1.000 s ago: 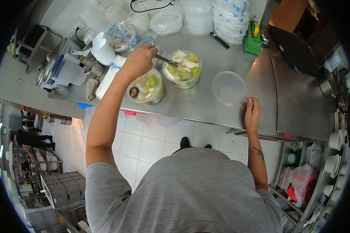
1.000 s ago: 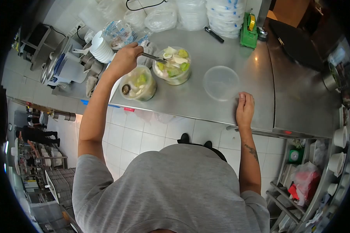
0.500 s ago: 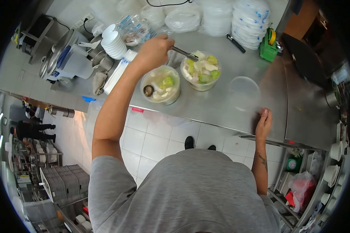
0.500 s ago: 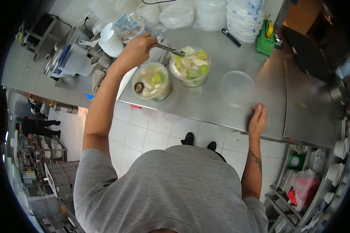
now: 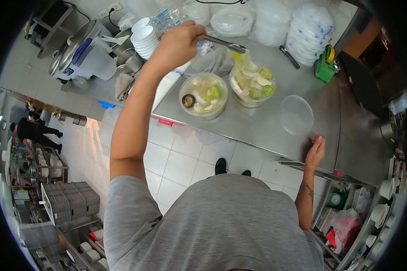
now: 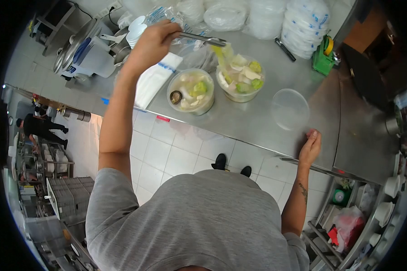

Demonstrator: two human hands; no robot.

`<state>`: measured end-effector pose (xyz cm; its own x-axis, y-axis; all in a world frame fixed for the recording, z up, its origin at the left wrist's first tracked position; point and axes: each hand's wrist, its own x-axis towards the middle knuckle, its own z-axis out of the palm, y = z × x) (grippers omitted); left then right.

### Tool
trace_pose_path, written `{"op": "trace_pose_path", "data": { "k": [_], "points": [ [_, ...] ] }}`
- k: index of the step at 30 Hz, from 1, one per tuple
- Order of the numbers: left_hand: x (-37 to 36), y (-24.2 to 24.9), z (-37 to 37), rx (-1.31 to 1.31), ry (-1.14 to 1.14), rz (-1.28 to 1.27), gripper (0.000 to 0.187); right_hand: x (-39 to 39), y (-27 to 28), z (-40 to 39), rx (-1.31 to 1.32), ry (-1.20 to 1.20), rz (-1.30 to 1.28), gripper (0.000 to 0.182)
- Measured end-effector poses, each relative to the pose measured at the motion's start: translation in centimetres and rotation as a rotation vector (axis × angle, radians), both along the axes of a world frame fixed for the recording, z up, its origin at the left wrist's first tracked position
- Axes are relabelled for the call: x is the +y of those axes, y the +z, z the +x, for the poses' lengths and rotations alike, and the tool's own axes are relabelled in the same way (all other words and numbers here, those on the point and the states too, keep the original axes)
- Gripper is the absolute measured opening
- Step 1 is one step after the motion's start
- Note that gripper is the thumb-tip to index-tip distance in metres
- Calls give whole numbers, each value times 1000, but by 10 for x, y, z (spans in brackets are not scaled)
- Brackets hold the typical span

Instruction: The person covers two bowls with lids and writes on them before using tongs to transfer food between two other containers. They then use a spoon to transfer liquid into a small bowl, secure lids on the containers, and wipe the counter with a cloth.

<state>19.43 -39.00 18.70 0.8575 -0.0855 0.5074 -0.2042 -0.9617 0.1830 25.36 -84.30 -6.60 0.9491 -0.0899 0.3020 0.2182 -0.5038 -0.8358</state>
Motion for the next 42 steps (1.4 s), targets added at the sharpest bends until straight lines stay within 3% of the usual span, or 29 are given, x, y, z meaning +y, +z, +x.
{"op": "trace_pose_path", "data": {
  "k": [8, 15, 21, 31, 32, 36, 42],
  "points": [
    [26, 20, -84, 64, 168, -57, 11, 6, 2, 0, -22, -19, 44, 37],
    [36, -46, -106, 110, 180, -166, 8, 2, 0, 2, -3, -1, -25, 39],
    [28, -91, -91, 189, 190, -44, 10, 2, -1, 3, 2, 0, -36, 37],
    [17, -46, -92, 194, 233, 137, 10, 3, 0, 1, 0, -36, -34, 32],
    [16, -48, -91, 278, 228, 127, 8, 3, 1, 1, 2, -34, -37, 31],
    [14, -45, -80, 182, 271, 22, 8, 1, -2, 2, 12, -38, -52, 27],
    [-22, -56, -33, 27, 74, -91, 11, -2, -9, 5, 13, -45, -45, 25]
  ]
}}
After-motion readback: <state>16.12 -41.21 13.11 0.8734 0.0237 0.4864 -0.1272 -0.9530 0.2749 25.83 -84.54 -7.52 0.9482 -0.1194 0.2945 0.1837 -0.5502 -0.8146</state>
